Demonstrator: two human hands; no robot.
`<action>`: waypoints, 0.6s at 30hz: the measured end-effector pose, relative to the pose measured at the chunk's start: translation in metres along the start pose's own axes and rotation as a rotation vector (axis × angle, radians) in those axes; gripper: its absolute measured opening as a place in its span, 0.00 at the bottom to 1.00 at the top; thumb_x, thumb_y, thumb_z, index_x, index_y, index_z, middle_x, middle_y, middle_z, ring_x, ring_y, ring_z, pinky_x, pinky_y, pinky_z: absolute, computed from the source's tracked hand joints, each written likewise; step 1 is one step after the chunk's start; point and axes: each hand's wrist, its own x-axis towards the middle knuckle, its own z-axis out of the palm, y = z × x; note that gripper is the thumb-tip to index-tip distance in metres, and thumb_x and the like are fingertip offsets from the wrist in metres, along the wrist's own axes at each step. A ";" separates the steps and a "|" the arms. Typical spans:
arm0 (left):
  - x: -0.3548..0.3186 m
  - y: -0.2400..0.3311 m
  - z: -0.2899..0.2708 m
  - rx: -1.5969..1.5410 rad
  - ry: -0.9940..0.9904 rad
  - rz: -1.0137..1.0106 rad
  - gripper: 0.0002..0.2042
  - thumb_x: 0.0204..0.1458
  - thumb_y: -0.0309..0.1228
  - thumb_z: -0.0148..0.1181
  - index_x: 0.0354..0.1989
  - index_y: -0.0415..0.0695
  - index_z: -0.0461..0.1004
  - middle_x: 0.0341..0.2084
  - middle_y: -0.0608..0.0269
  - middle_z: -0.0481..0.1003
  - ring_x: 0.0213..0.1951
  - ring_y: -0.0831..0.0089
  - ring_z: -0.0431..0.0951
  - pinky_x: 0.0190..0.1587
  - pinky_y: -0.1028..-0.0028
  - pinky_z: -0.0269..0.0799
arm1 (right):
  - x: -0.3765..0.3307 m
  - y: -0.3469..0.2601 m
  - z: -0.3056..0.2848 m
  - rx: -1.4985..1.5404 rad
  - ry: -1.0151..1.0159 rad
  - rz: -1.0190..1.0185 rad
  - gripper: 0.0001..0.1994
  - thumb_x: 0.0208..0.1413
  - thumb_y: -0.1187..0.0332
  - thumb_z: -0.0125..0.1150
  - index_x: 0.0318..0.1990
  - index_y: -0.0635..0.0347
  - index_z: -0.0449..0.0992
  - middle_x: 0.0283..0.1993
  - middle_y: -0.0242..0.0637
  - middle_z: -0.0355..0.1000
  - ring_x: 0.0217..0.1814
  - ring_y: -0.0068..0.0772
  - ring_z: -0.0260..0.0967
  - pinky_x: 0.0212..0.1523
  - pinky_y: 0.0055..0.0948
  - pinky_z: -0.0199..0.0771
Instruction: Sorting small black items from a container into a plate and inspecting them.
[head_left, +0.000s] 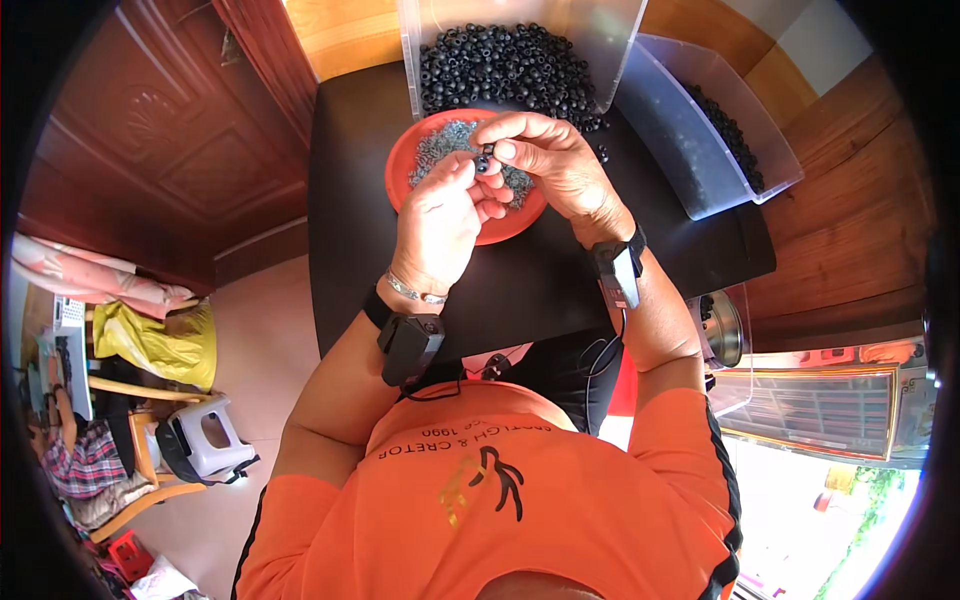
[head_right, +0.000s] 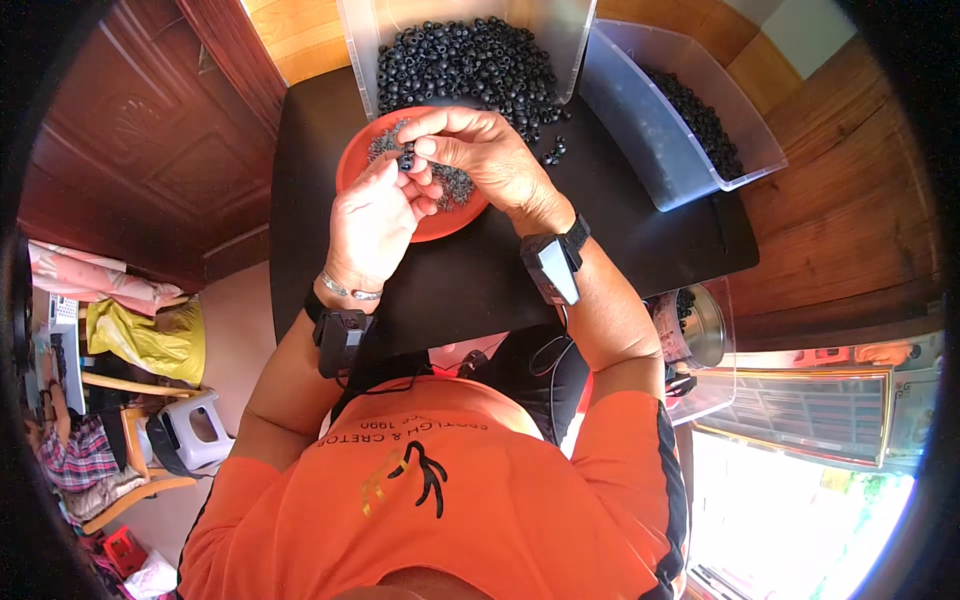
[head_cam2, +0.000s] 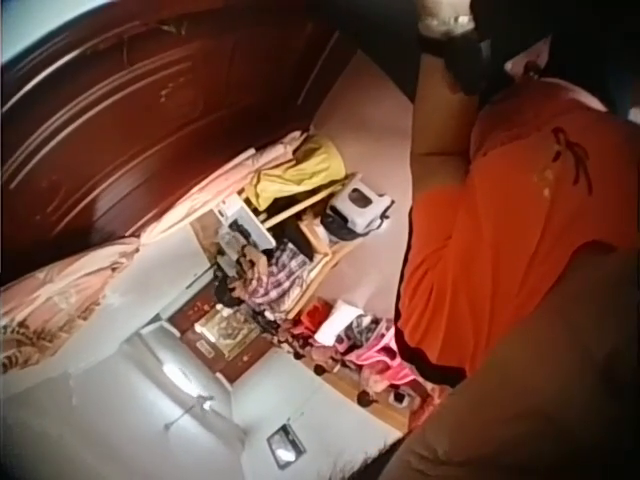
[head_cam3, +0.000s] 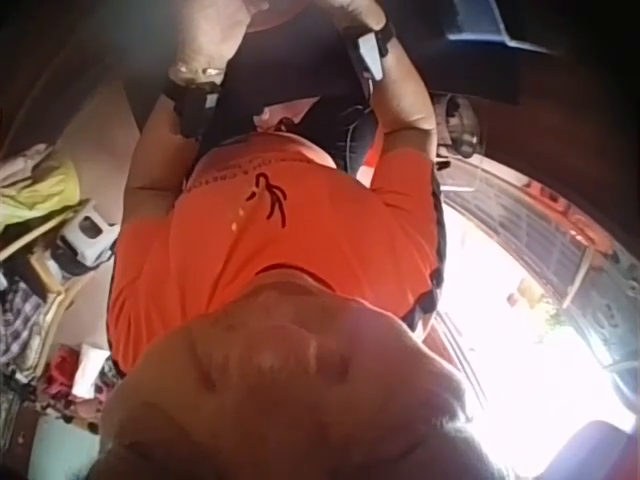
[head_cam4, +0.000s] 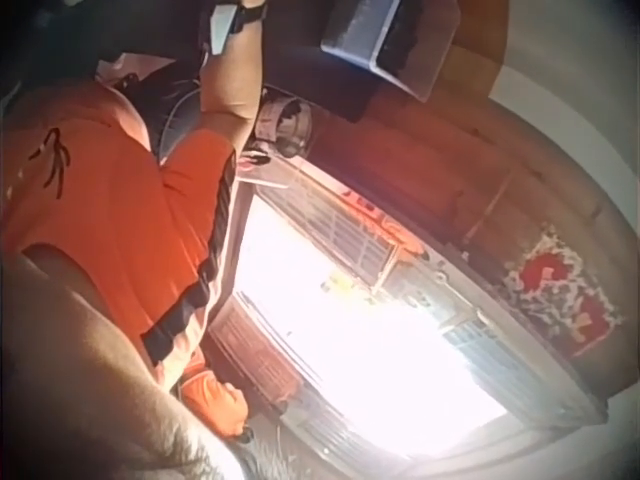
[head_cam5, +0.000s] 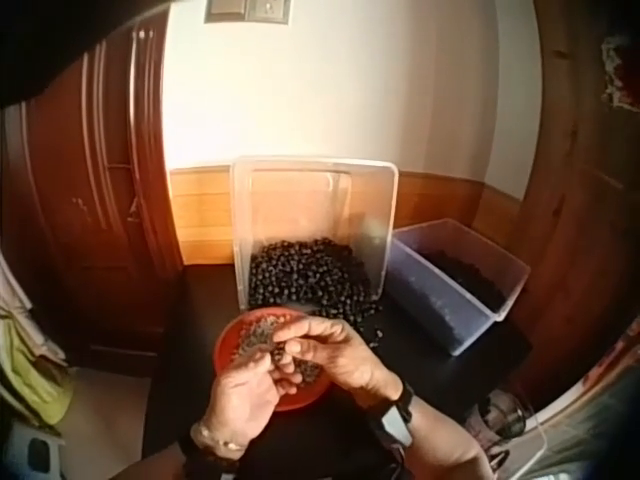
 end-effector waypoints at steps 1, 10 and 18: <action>0.000 0.000 0.000 0.000 0.001 -0.003 0.10 0.58 0.34 0.47 0.41 0.43 0.70 0.33 0.62 0.73 0.36 0.66 0.74 0.41 0.69 0.69 | 0.000 0.000 0.000 0.001 0.003 0.001 0.08 0.54 0.72 0.59 0.41 0.63 0.77 0.40 0.34 0.74 0.34 0.23 0.68 0.40 0.25 0.71; 0.000 -0.001 -0.001 0.034 -0.021 -0.009 0.12 0.58 0.36 0.47 0.41 0.41 0.71 0.33 0.61 0.73 0.37 0.65 0.74 0.41 0.69 0.69 | -0.002 0.000 0.001 -0.037 -0.034 -0.068 0.08 0.55 0.73 0.58 0.42 0.62 0.77 0.32 0.31 0.74 0.34 0.20 0.70 0.39 0.21 0.72; 0.001 -0.001 -0.002 0.093 -0.012 0.008 0.12 0.59 0.35 0.46 0.41 0.40 0.71 0.33 0.62 0.73 0.36 0.67 0.74 0.41 0.70 0.68 | -0.001 0.003 0.000 -0.110 -0.059 -0.101 0.08 0.55 0.75 0.57 0.42 0.63 0.77 0.34 0.31 0.74 0.35 0.19 0.69 0.40 0.20 0.72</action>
